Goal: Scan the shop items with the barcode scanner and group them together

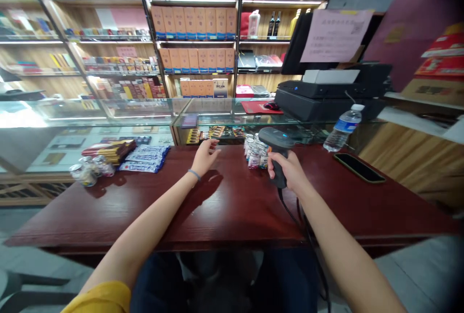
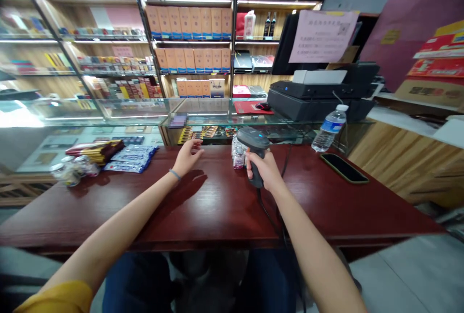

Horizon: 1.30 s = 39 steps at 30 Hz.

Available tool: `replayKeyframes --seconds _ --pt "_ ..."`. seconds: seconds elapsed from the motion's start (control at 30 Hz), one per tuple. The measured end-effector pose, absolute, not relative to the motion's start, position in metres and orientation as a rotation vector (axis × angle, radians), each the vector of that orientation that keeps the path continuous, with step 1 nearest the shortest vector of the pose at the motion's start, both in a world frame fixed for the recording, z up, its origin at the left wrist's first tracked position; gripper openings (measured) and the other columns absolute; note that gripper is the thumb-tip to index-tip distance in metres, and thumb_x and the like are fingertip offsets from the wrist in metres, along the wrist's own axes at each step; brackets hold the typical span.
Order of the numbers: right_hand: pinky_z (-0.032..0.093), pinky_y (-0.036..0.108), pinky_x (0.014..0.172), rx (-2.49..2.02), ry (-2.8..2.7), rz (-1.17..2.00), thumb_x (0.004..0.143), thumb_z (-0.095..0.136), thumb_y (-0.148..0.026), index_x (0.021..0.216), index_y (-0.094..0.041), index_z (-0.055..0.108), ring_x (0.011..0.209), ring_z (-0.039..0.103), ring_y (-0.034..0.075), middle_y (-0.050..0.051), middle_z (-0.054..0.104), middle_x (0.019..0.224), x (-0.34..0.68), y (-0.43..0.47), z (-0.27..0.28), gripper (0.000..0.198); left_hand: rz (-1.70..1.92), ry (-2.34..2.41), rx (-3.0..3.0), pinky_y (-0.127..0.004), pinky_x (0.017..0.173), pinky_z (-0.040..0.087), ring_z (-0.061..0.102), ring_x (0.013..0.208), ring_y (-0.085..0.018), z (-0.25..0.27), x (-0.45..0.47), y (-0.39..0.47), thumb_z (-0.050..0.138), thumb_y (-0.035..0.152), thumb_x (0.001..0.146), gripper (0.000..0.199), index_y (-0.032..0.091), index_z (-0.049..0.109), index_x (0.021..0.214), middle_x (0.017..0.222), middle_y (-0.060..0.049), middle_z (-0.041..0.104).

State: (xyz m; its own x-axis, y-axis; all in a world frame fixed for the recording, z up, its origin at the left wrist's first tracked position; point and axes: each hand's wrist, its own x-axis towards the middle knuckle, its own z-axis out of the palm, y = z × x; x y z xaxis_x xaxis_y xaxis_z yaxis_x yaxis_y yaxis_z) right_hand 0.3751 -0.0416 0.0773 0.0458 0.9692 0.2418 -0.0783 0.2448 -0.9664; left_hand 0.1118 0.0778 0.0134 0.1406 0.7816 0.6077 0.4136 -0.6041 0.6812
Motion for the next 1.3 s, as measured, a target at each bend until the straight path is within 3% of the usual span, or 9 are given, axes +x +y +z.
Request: replayKeyframes --seconds 0.33,0.53,0.73,0.9,1.03,1.3 --pt "0.04 0.022 0.035 -0.985 -1.363 1.186 0.08 0.07 -0.038 0.092 -0.02 0.059 0.035 0.049 0.011 -0.006 0.057 0.051 0.317 -0.024 0.075 0.025 1.542 1.53 2.148 -0.029 0.078 0.053 0.062 0.088 -0.016 0.033 -0.018 0.054 0.063 0.023 0.086 0.025 0.02 0.063 0.11 0.097 -0.005 0.064" --pt "0.038 0.022 0.036 -0.993 -1.441 1.228 0.078 0.071 -0.043 0.09 -0.019 0.061 0.035 0.05 0.012 -0.004 0.056 0.051 0.284 -0.022 0.075 0.028 1.619 1.849 2.031 -0.028 0.074 0.053 0.063 0.088 -0.016 0.035 -0.103 0.034 0.063 0.025 0.086 0.024 0.021 0.063 0.11 0.103 -0.006 0.064" --pt "0.037 0.024 0.038 -1.012 -1.467 1.241 0.076 0.073 -0.045 0.088 -0.02 0.062 0.036 0.05 0.013 -0.003 0.056 0.051 0.266 -0.025 0.072 0.03 1.808 2.234 1.76 -0.034 0.086 0.054 0.061 0.088 -0.018 0.026 -0.169 0.017 0.06 0.024 0.086 0.033 0.021 0.059 0.119 0.116 -0.009 0.057" --pt "0.038 0.027 0.041 -1.034 -1.459 1.243 0.078 0.072 -0.045 0.09 -0.02 0.062 0.038 0.051 0.015 -0.002 0.057 0.053 0.269 -0.028 0.065 0.029 1.755 2.43 1.596 -0.042 0.098 0.049 0.059 0.106 -0.025 0.015 -0.193 0.013 0.062 0.02 0.081 0.047 0.021 0.056 0.128 0.122 -0.013 0.054" --pt "0.04 0.03 0.043 -1.047 -1.472 1.241 0.079 0.071 -0.047 0.091 -0.022 0.063 0.04 0.051 0.016 0.0 0.058 0.053 0.277 -0.028 0.059 0.029 1.623 2.451 1.7 -0.049 0.11 0.039 0.048 0.129 -0.032 0.012 -0.198 0.014 0.059 0.018 0.081 0.053 0.019 0.053 0.134 0.131 -0.016 0.055" --pt "0.04 0.029 0.044 -1.047 -1.476 1.236 0.082 0.069 -0.045 0.093 -0.021 0.063 0.04 0.051 0.015 -0.001 0.057 0.055 0.282 -0.029 0.057 0.027 1.543 2.497 1.645 -0.049 0.103 0.043 0.057 0.113 -0.032 0.009 -0.196 0.018 0.06 0.022 0.082 0.043 0.017 0.058 0.125 0.122 -0.017 0.055"
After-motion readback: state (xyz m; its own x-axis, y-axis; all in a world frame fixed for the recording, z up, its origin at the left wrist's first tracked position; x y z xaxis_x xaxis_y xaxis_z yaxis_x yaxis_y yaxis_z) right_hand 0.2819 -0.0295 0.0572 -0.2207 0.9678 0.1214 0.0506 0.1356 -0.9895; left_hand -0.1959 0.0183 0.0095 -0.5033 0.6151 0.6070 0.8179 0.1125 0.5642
